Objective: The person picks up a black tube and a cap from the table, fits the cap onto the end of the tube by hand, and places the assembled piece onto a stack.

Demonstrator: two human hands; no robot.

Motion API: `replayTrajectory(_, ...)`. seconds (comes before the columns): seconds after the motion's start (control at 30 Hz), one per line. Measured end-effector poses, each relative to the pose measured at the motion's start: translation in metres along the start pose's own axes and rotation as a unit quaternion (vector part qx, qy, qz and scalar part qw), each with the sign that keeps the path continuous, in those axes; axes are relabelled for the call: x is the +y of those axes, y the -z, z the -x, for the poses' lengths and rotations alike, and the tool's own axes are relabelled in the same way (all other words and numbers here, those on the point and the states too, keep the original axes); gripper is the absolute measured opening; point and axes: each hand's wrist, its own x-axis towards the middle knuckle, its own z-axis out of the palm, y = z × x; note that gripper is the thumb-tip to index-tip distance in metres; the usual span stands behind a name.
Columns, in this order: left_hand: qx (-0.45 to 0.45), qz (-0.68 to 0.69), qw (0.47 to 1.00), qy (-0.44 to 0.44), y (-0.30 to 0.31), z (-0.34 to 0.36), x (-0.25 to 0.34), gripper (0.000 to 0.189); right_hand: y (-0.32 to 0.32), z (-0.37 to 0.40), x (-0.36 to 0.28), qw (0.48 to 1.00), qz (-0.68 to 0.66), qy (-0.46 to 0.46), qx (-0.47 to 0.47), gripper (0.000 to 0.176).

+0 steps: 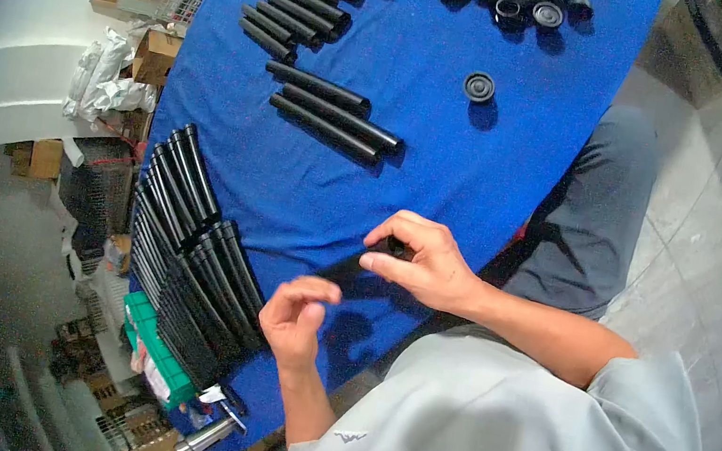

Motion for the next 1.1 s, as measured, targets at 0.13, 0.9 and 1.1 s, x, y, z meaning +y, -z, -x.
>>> replayTrajectory(0.13, -0.087, 0.036, 0.975, 0.2, -0.015, -0.014, -0.013, 0.038, 0.003, -0.013, -0.005, 0.984, -0.163, -0.052, 0.047, 0.02)
replayTrajectory(0.9, 0.069, 0.62, 0.779, 0.061, -0.05, -0.079, -0.079, 0.023, 0.136, -0.071, -0.072, 0.679, 0.711, 0.172, 0.059, 0.046)
replayTrajectory(1.1, 0.077, 0.619, 0.779, 0.054, -0.054, -0.079, -0.083, 0.035, 0.075, -0.036, -0.069, 0.967, 0.24, -0.007, 0.083, 0.032)
